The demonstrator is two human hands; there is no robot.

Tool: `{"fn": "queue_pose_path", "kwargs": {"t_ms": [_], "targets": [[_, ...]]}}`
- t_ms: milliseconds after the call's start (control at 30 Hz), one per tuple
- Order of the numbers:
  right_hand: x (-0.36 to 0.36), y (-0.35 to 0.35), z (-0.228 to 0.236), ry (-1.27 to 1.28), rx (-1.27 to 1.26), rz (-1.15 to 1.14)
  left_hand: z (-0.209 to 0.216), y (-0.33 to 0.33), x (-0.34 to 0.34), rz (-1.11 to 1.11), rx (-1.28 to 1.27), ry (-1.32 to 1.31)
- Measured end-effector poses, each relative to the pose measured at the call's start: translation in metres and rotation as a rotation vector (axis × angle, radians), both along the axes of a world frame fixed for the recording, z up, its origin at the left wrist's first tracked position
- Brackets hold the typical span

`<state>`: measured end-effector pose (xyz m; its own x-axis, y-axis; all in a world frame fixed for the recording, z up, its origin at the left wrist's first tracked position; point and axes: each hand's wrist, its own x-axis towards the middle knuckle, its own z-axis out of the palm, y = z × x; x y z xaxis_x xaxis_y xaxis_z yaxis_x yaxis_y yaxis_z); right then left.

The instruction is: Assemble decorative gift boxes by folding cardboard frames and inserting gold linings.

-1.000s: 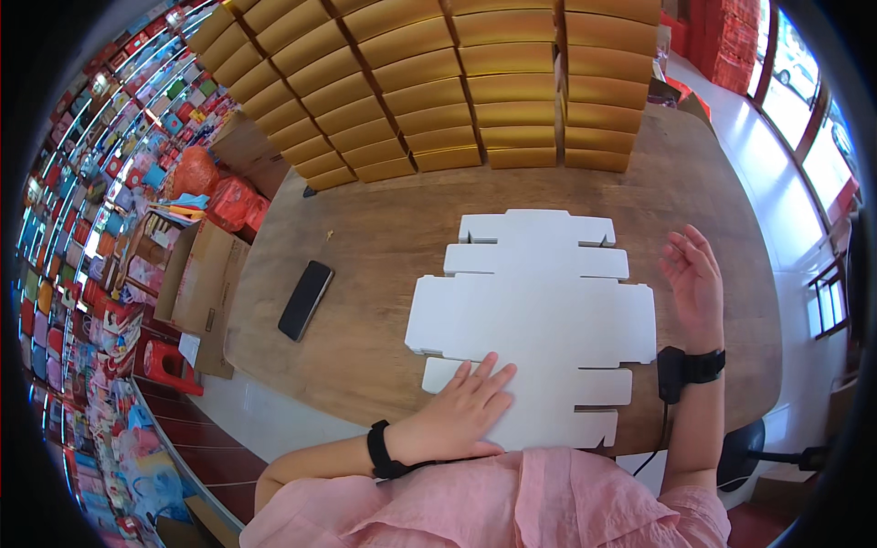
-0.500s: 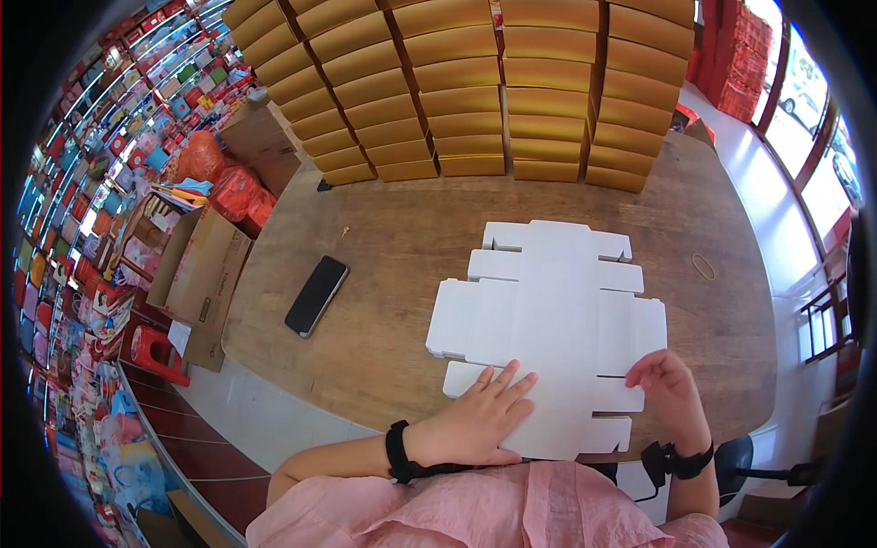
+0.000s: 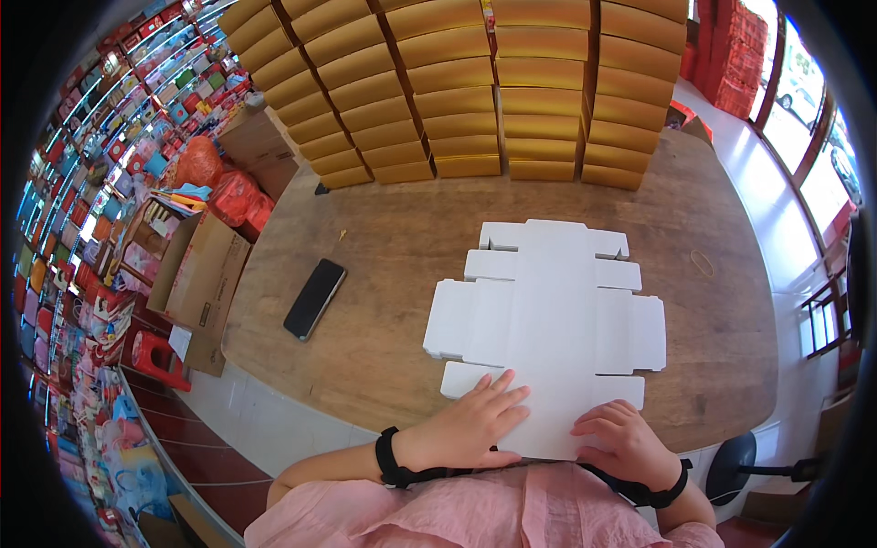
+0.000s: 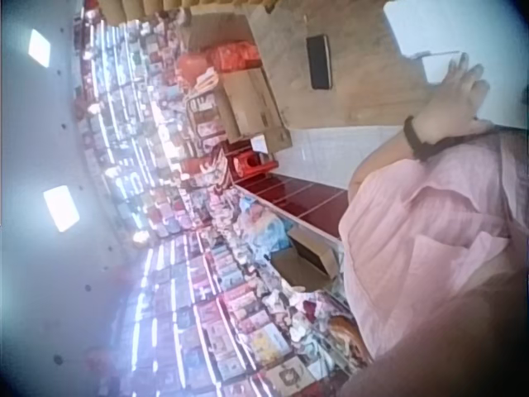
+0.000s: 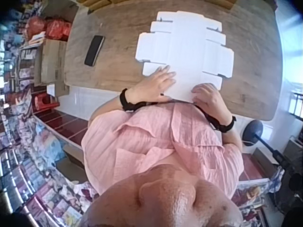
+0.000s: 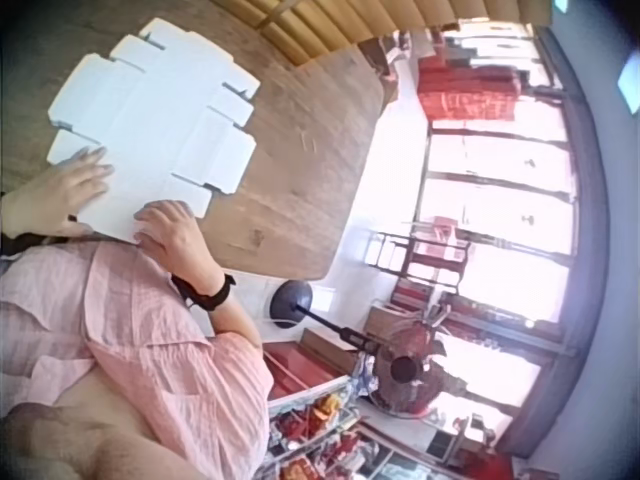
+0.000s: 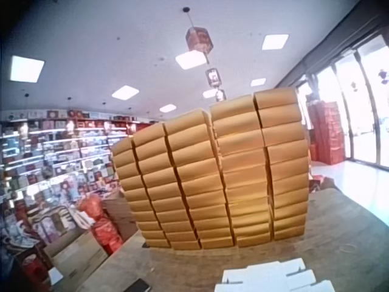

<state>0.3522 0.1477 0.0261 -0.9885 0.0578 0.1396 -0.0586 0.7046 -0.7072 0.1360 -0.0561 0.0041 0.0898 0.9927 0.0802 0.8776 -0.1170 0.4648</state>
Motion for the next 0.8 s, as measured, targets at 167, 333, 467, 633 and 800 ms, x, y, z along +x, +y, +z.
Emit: {"fn": "queue_pose_path", "kwargs": {"t_ms": [167,333,467,633,800], "targets": [[-0.004,-0.005,0.011,-0.051,0.221,0.089,0.003,0.003,-0.009,0.031,-0.007,-0.058],[-0.005,-0.015,-0.001,-0.054,0.511,-0.055,0.011,-0.004,-0.007,0.066,0.036,-0.01],[-0.009,-0.018,-0.006,-0.046,0.583,-0.128,0.021,0.005,-0.007,0.028,0.057,0.04],[-0.025,-0.01,0.012,-0.15,0.503,-0.086,0.021,0.009,-0.011,0.042,0.04,0.019],[-0.067,0.029,0.023,-0.504,0.136,-0.175,0.044,0.055,-0.047,0.201,-0.316,-0.084]]}}
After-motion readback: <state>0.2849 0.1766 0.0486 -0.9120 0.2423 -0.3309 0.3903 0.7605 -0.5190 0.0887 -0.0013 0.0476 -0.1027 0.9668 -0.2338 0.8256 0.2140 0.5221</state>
